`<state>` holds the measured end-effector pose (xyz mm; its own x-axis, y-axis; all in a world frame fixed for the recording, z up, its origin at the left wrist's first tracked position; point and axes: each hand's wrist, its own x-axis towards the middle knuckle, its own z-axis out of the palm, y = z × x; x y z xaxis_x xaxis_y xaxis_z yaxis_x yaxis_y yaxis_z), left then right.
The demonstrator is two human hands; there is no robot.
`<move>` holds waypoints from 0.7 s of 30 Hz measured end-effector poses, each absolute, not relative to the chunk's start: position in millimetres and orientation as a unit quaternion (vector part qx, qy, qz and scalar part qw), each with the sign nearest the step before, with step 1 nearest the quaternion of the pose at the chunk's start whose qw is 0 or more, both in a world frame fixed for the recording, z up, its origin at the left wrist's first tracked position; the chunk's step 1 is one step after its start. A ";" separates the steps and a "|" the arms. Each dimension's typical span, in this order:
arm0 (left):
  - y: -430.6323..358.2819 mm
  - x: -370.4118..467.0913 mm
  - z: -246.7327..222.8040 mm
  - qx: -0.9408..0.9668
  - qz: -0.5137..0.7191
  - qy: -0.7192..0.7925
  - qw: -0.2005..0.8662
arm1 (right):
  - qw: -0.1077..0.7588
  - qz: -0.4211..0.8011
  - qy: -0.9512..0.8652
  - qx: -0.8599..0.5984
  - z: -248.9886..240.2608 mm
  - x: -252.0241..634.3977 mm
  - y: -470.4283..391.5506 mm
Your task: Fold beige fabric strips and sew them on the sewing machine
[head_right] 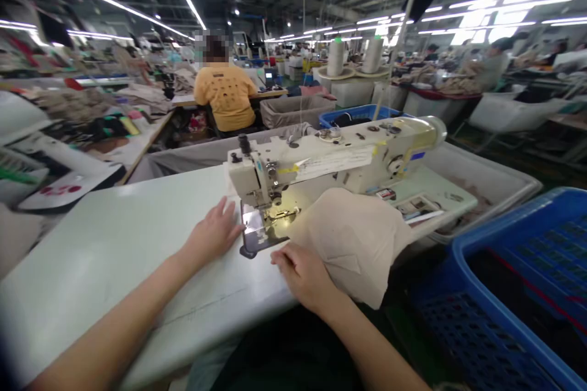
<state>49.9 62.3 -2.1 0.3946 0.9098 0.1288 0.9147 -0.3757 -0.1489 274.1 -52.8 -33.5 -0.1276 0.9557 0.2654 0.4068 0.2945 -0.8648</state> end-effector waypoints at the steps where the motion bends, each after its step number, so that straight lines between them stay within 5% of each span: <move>1: 64.3 53.3 -0.6 -0.825 -0.018 -0.555 0.102 | 0.423 0.305 -0.686 -0.508 -26.7 282.4 -57.2; 12: -1.9 97.7 -10.8 -0.949 -0.183 -0.251 -0.050 | 0.202 0.065 -0.736 -0.643 -27.5 390.3 -93.4; 21: 0.2 176.5 -17.5 -0.961 -0.193 -0.171 -0.101 | 0.357 0.025 -0.751 -0.556 -12.1 370.3 -86.9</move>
<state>176.5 0.2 -17.5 0.8668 0.3681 0.3364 0.2902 -0.9209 0.2601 370.3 -86.9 -12.1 -0.1280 0.8520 0.5077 0.8159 0.3815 -0.4345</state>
